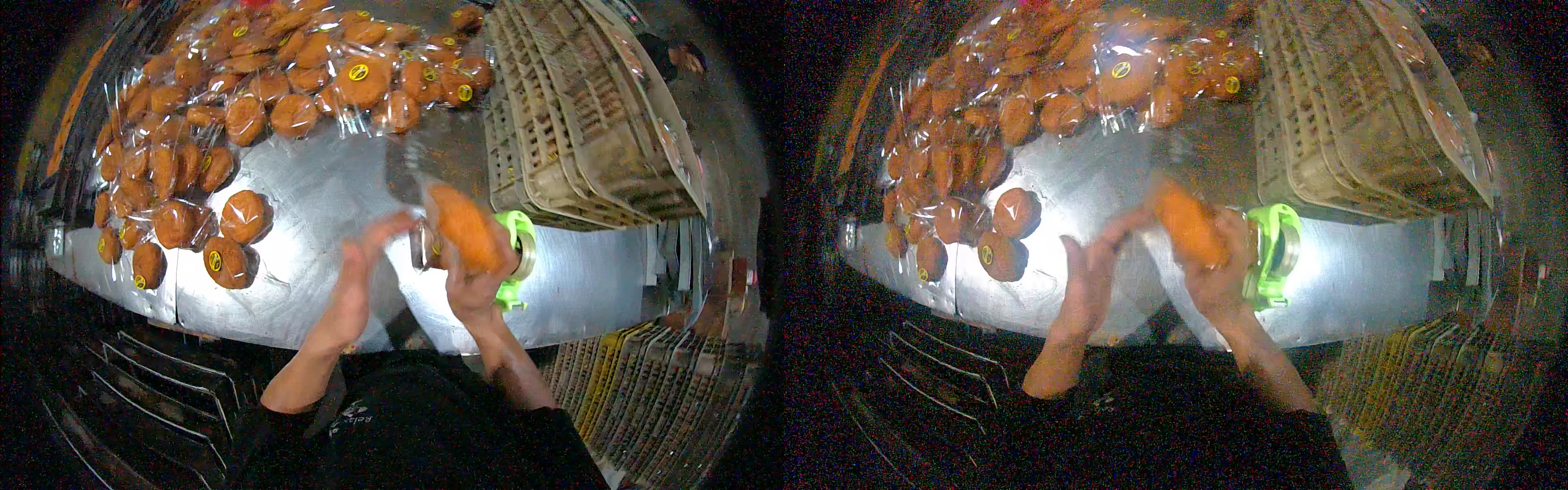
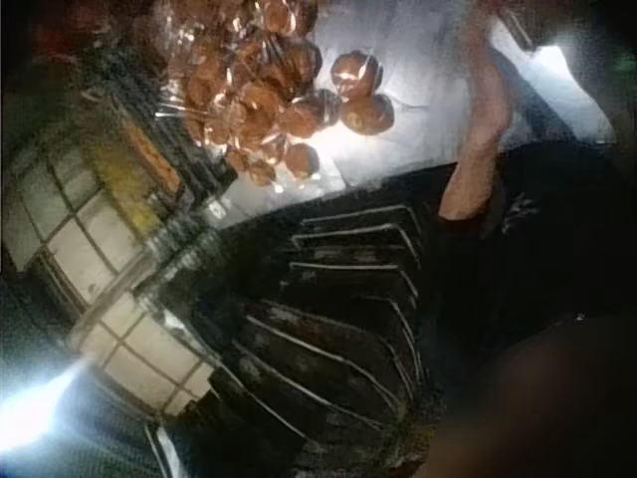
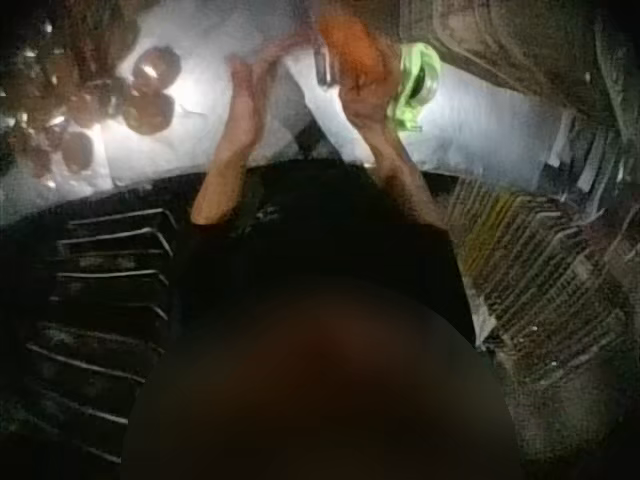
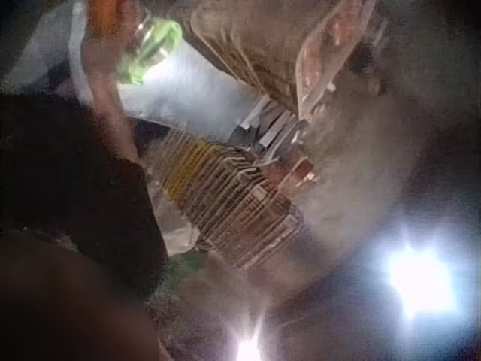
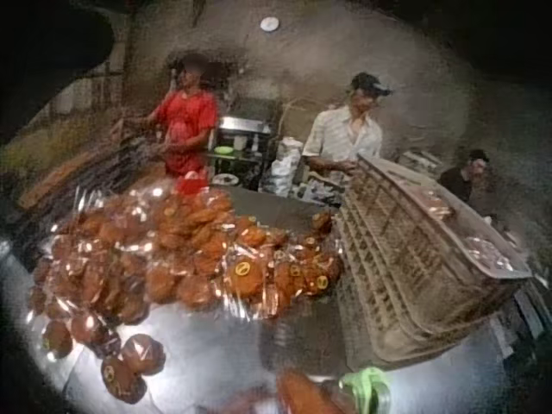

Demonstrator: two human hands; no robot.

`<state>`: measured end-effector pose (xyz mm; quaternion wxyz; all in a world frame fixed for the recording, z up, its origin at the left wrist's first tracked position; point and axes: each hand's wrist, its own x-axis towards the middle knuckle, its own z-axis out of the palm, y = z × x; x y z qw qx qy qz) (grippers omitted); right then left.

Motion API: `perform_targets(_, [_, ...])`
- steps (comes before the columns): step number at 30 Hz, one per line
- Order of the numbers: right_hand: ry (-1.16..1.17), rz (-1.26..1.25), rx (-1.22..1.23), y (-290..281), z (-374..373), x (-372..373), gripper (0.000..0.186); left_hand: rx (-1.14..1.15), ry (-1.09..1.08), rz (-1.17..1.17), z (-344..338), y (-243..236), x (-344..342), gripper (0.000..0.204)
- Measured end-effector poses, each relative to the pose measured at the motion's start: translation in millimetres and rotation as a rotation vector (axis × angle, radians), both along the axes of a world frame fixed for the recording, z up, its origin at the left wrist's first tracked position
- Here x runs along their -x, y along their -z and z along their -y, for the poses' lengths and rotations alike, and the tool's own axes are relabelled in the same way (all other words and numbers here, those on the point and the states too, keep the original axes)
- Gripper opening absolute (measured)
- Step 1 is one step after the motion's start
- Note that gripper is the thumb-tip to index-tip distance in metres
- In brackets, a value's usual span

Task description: The person wraps individual buns in clear plastic bags and seals them with a tape dispenser. They place the packaged buns into a plastic crate and continue the process with more buns from the table.

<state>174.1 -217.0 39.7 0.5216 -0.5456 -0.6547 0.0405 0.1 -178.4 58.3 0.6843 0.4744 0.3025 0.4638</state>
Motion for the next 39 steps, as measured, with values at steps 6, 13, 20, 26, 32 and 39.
perform_targets(6, [-0.086,-0.654,0.177,-45.9,49.4,10.1,0.053,-0.261,-0.350,-0.243,21.0,-24.7,-36.3,0.029])
perform_targets(13, [0.094,-0.256,-0.074,-80.1,134.5,-20.2,0.015,-0.987,-0.456,-0.274,82.1,-45.6,-69.0,0.019])
perform_targets(20, [0.116,-0.579,-0.184,-77.9,169.5,-35.4,0.011,-0.370,-0.315,0.104,130.9,-46.0,-98.8,0.021])
perform_targets(26, [-0.069,-0.751,-0.070,-70.4,178.7,-50.2,0.014,-0.274,0.328,-0.415,102.2,-50.0,-109.6,0.020])
perform_targets(32, [0.099,-0.800,-0.069,-67.5,169.1,-86.5,0.017,-0.987,-0.518,-0.009,146.4,-42.8,-143.3,0.039])
perform_targets(39, [-0.004,-0.370,-0.224,-75.7,161.4,-111.7,0.018,-0.027,-0.199,-0.082,164.0,-67.1,-154.1,0.026])
